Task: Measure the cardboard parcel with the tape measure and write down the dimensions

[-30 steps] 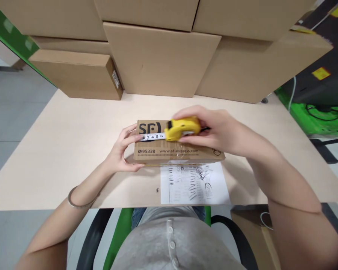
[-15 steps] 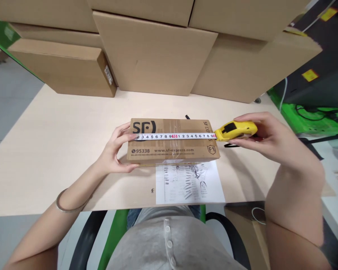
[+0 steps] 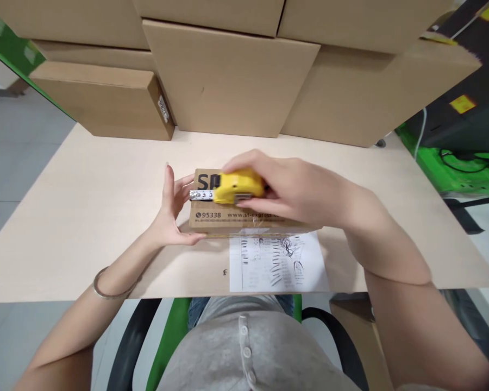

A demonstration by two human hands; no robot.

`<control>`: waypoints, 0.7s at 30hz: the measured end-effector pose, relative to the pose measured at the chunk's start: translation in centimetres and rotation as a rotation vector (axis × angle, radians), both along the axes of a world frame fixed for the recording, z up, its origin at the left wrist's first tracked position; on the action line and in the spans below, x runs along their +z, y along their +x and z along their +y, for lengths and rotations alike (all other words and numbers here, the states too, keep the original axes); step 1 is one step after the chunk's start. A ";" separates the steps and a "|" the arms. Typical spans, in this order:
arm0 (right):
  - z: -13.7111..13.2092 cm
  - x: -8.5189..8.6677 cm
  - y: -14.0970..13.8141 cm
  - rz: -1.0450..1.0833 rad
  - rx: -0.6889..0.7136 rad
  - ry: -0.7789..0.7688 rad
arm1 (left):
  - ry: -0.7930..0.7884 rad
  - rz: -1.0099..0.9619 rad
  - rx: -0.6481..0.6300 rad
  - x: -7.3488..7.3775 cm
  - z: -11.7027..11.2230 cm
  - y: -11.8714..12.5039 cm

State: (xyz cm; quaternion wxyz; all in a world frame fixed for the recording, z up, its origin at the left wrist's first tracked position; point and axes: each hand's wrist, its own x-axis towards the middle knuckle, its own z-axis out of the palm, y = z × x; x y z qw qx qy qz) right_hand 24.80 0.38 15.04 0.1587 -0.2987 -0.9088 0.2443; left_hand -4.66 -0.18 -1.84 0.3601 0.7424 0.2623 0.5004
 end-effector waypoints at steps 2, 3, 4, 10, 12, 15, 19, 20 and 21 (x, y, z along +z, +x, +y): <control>0.3 0.0 -2.3 -0.016 0.072 0.045 | -0.045 0.018 0.023 0.2 0.0 -0.1; 0.3 0.2 -3.0 -0.023 0.096 0.062 | -0.056 0.036 0.034 0.4 0.0 -0.1; 0.3 0.4 -3.4 -0.025 0.109 0.077 | -0.059 0.050 0.041 0.6 0.0 -0.2; -0.5 2.0 -1.6 0.141 -0.065 0.068 | -0.288 -0.167 0.094 2.6 -0.6 1.1; -1.2 1.5 -0.9 0.220 -0.098 0.008 | -0.522 -0.231 0.115 3.0 -1.1 2.0; -2.4 -0.6 -0.1 0.245 -0.141 -0.090 | -0.779 -0.264 0.167 3.1 -1.5 3.1; -3.8 -4.1 0.9 0.145 -0.226 -0.116 | -0.905 -0.258 0.225 2.8 -1.4 3.7; -4.1 -4.9 1.1 0.112 -0.251 -0.116 | -0.933 -0.240 0.230 2.7 -1.3 3.8; -4.3 -5.5 1.2 0.083 -0.273 -0.107 | -0.960 -0.222 0.237 2.7 -1.1 3.8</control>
